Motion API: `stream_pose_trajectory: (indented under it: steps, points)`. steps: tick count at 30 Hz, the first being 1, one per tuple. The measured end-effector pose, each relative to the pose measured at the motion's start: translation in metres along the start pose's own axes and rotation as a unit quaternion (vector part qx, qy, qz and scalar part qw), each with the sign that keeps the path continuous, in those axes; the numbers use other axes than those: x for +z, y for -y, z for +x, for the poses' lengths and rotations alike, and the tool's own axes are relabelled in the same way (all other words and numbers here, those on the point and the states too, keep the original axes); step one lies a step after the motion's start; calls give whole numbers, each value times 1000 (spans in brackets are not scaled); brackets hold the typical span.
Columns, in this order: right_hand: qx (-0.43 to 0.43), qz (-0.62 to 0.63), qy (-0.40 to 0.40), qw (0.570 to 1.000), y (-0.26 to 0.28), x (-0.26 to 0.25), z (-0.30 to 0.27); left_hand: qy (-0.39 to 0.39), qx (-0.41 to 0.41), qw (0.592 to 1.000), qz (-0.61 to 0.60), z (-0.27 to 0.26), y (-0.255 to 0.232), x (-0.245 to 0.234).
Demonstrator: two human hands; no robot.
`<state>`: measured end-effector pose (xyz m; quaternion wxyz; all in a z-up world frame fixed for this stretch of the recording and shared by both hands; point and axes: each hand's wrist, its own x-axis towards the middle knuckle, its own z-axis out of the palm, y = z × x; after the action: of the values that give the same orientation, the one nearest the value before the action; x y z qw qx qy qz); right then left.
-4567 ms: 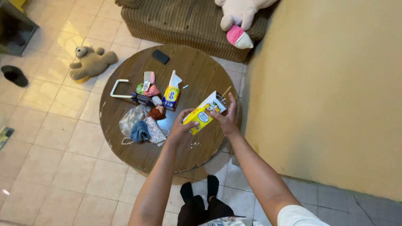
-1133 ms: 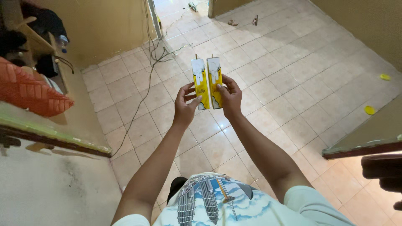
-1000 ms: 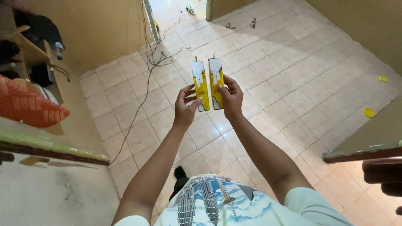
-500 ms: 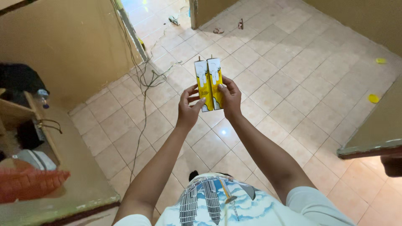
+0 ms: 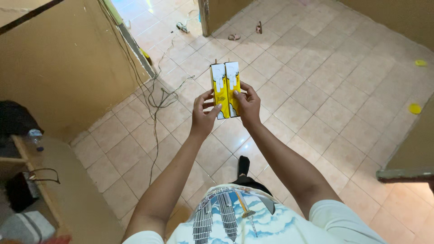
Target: The person folds paper cartons by hand on a table, hangs a pouch onto a wall hook, and places a wallet onto a shelf under a television.
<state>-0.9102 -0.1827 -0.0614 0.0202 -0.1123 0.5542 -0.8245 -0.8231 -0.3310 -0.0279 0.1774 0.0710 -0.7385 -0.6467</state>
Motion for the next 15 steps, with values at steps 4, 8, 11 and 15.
stream_pose_trajectory:
  steps: [4, 8, 11, 15]
  points:
    - [1, -3, 12, 1000, -13, -8, 77, -10, 30, 999, -5, 67, 15, 17]
    - [1, -15, 30, 999, -15, -18, 153, -24, 23, 999, -36, 137, 21, 43]
    - [0, -26, 46, 999, -15, -26, 206, -33, 20, 998, -39, 180, 24, 60]
    - [1, -26, 50, 998, -22, -26, 262, -56, 38, 997, -33, 233, 33, 72]
